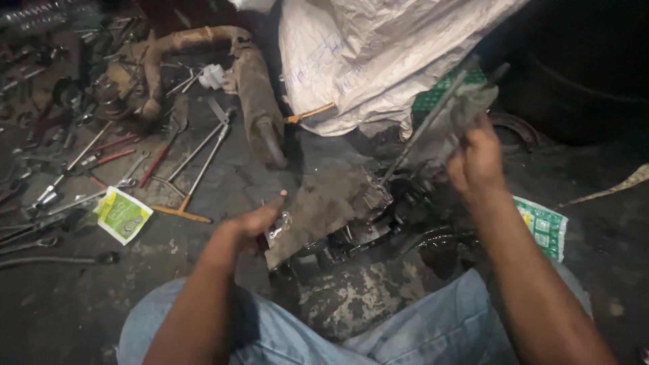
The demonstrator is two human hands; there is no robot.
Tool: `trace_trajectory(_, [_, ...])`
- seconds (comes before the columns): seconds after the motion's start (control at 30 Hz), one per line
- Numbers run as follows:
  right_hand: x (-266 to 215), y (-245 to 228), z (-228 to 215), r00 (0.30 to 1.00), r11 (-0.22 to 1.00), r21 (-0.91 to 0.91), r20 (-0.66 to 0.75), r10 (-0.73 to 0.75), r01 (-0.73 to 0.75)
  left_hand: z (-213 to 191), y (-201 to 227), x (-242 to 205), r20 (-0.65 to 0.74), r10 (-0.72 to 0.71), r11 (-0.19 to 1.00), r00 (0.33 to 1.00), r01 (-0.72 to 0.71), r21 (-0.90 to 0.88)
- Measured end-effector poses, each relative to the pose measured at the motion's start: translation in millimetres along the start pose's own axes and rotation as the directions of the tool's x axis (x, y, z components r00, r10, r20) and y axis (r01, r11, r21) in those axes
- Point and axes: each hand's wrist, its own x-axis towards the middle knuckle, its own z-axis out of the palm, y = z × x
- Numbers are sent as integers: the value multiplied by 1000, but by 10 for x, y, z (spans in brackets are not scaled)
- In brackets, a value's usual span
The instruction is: The person is sitting on the floor in a workshop, using a screwdriver to loosen and remove bolts from a metallic engine cylinder head. They manipulate the tool to unscrew fasteners and eventually lift the cylinder head to separate it from the engine block.
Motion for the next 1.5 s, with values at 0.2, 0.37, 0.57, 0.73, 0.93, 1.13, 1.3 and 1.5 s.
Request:
trace_trajectory(0.2, [-140, -132, -55, 995, 993, 74, 26, -96, 94, -68, 165, 190, -99, 133, 953, 986, -155, -260])
trace_trajectory(0.37, [-46, -111, -163, 991, 901, 433, -119, 59, -2, -72, 358, -340, -490, 286, 953, 823, -194, 231])
trace_trajectory(0.57, [-13, 111, -518, 992, 900, 427, 118, 39, -87, 14, 335, -231, -630, 270, 950, 728, -96, 296])
trace_trajectory(0.73, [-120, 132, -457, 994, 948, 302, 79, 80, -101, 52, 287, -206, -567, 180, 943, 804, 22, 331])
trace_trajectory(0.93, [-102, 56, -434, 993, 957, 283, 106, 42, -71, 53, 332, -127, -553, 203, 943, 808, -8, 334])
trace_trajectory(1.13, [-62, 74, -449, 993, 954, 287, 107, 53, -82, -66, 223, 240, -478, 175, 982, 861, -116, 150])
trace_trajectory(1.3, [-84, 110, -503, 995, 944, 321, 96, 39, -68, -194, 101, 223, -120, -1, 915, 993, -48, -401])
trace_trajectory(1.5, [-76, 86, -539, 978, 969, 242, 209, 0, -52, -122, 40, 248, -105, -111, 873, 988, 47, -486])
